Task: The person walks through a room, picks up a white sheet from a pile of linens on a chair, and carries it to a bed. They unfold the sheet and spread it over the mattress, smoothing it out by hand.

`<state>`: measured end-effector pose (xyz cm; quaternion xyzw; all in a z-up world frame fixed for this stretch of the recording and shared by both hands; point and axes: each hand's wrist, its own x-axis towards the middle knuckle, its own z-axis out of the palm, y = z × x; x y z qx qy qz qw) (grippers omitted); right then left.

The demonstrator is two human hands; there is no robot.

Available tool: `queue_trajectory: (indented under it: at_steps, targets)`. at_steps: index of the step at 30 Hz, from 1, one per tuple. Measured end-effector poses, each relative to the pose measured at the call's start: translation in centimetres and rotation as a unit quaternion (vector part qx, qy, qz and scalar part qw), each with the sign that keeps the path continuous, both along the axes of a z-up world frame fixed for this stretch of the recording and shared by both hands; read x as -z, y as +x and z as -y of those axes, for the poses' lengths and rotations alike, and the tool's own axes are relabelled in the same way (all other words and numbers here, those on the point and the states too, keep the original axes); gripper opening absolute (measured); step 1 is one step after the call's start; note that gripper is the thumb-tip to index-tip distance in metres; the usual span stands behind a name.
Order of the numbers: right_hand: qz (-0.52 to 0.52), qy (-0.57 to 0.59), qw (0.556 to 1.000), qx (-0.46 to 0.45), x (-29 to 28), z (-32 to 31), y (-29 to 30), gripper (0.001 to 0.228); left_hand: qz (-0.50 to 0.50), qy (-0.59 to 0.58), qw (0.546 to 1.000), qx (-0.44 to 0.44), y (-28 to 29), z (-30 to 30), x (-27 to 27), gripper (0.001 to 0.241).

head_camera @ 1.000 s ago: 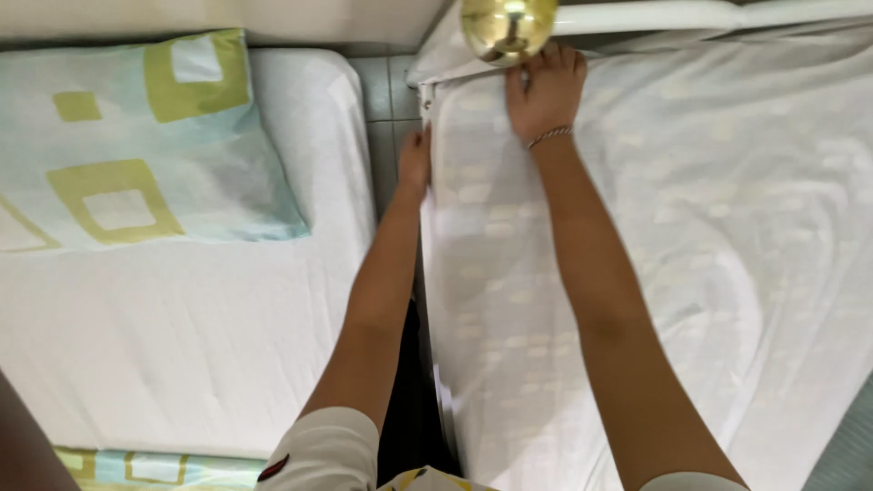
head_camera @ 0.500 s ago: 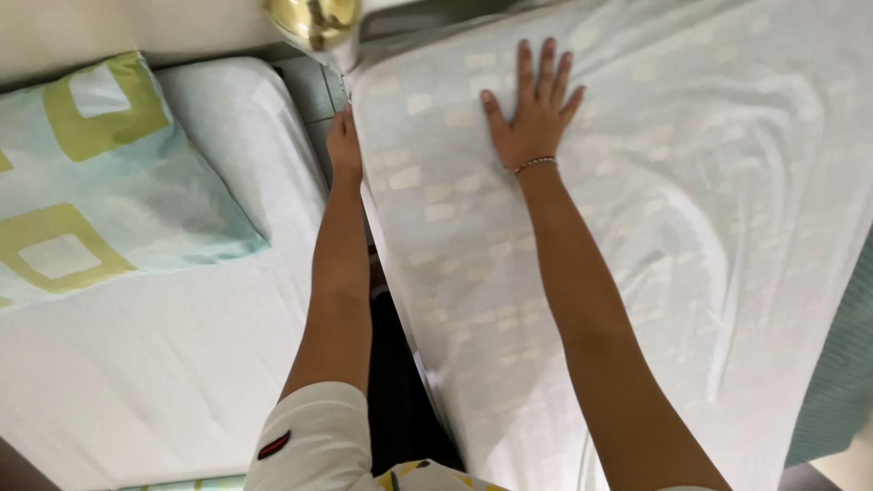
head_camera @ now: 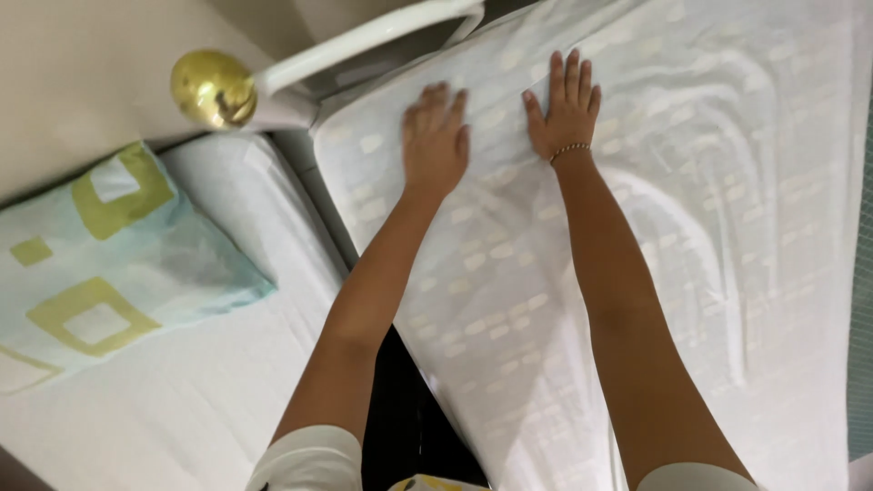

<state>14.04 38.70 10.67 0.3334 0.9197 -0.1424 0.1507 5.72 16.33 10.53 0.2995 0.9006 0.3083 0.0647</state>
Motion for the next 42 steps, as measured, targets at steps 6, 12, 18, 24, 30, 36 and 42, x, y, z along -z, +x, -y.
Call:
queue_trajectory:
  at_steps: [6, 12, 18, 24, 30, 36, 42]
  targets:
    - [-0.059, 0.035, 0.998, 0.001, 3.5, -9.7, -4.1, 0.064, -0.036, -0.105, 0.982, 0.151, -3.8, -7.1, 1.9, 0.060]
    - [0.001, 0.198, 0.978, -0.068, 3.2, -14.0, -7.4, 0.063, -0.040, -0.122, 0.979, 0.156, -4.0, -6.2, 3.4, 0.063]
    - [0.125, 0.203, 0.959, -0.150, 3.6, -17.8, -7.2, 0.056, -0.022, -0.120, 0.981, 0.148, -3.4, -5.7, 4.7, 0.062]
    - [0.016, 0.194, 0.963, -0.187, 10.8, -21.3, -4.5, 0.054, -0.040, -0.107, 0.984, 0.138, -3.0, -5.9, 6.2, 0.062]
    - [0.186, 0.026, 0.975, -0.116, 3.8, -21.0, -9.4, 0.061, -0.037, -0.148, 0.977, 0.148, -2.9, -6.1, 5.6, 0.058]
    - [0.221, 0.046, 0.958, -0.178, 7.0, -22.6, -11.5, 0.057, -0.026, -0.114, 0.985, 0.126, -3.5, -5.7, 4.5, 0.064]
    - [0.150, 0.091, 0.977, -0.121, 7.1, -24.4, -12.2, 0.059, -0.044, -0.099, 0.984, 0.143, -3.9, -6.5, 5.4, 0.066]
